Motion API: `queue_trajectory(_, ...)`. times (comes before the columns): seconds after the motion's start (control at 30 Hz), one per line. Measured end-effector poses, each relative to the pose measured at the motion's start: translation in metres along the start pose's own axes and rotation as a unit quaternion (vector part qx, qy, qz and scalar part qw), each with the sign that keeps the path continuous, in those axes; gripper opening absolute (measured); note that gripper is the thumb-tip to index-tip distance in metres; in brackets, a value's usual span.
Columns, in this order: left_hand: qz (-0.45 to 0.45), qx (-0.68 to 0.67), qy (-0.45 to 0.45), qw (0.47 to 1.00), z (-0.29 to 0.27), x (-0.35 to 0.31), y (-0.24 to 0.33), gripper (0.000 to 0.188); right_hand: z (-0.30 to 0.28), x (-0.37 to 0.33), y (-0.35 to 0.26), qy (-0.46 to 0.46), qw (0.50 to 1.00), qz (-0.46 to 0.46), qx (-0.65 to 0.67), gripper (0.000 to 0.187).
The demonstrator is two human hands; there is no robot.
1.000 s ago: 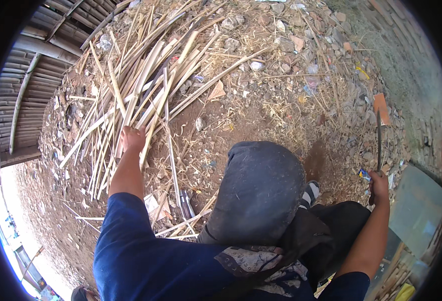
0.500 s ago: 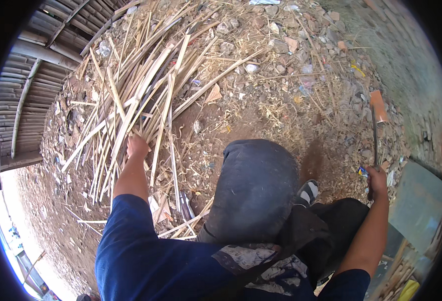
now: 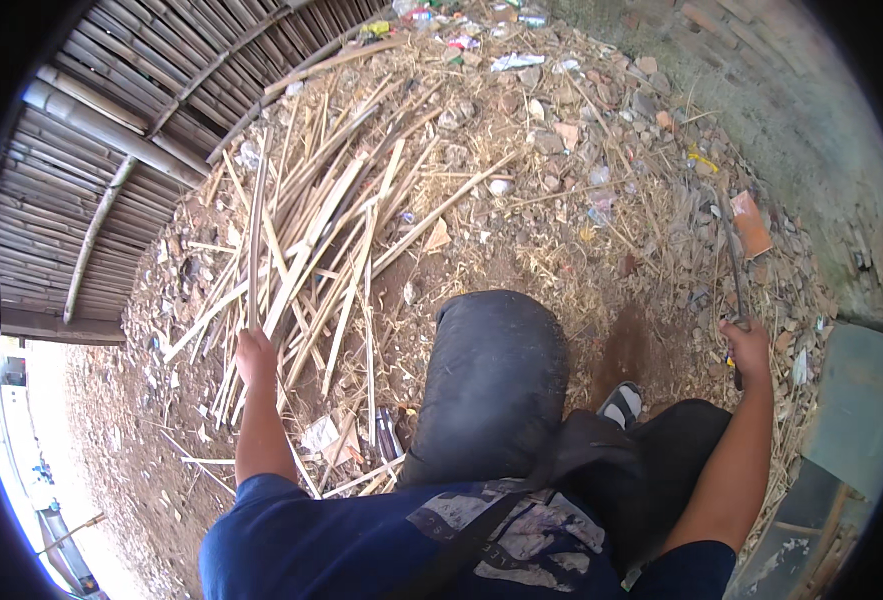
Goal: The person scrapes bamboo strips using a knife. The person picks up strips from a pile on the ground and scrapes them by hand to smooth the surface.
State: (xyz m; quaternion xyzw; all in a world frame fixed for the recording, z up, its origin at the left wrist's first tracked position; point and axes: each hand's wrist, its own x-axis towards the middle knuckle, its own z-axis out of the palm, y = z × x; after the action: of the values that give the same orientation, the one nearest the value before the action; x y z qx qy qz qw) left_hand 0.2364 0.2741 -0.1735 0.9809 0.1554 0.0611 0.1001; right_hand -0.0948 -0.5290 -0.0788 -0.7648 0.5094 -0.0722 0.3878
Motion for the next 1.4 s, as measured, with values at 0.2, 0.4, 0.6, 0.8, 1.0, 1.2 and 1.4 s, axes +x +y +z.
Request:
queue_trajectory(0.2,0.151,-0.086,0.041,0.984,-0.064,-0.056,0.054,0.041,-0.002,-0.021,-0.030,-0.010,0.994,-0.105,-0.023,0.047)
queue_trajectory(0.4,0.268,-0.166,-0.054,0.947,-0.092,-0.126,0.153,0.034,0.001,-0.067,-0.074,-0.019,0.973,-0.227,-0.042,0.057)
queue_trajectory(0.6,0.398,-0.190,-0.111,0.891,-0.143,-0.212,0.271,0.037,-0.005,-0.119,-0.098,-0.083,0.936,-0.341,-0.009,0.039)
queue_trajectory(0.8,0.471,-0.181,-0.111,0.856,-0.158,-0.287,0.348,0.037,-0.004,-0.144,-0.095,-0.100,0.895,-0.425,-0.088,0.029)
queue_trajectory(1.0,0.553,-0.201,-0.054,0.806,-0.150,-0.315,0.360,0.030,-0.028,-0.119,-0.070,-0.110,0.926,-0.358,-0.053,0.029)
queue_trajectory(1.2,0.551,-0.175,-0.077,0.813,-0.146,-0.327,0.359,0.031,-0.024,-0.124,-0.070,-0.114,0.935,-0.323,-0.095,0.031)
queue_trajectory(1.4,0.528,-0.167,-0.087,0.828,-0.124,-0.322,0.360,0.034,-0.002,-0.093,-0.064,-0.163,0.932,-0.297,-0.127,0.037)
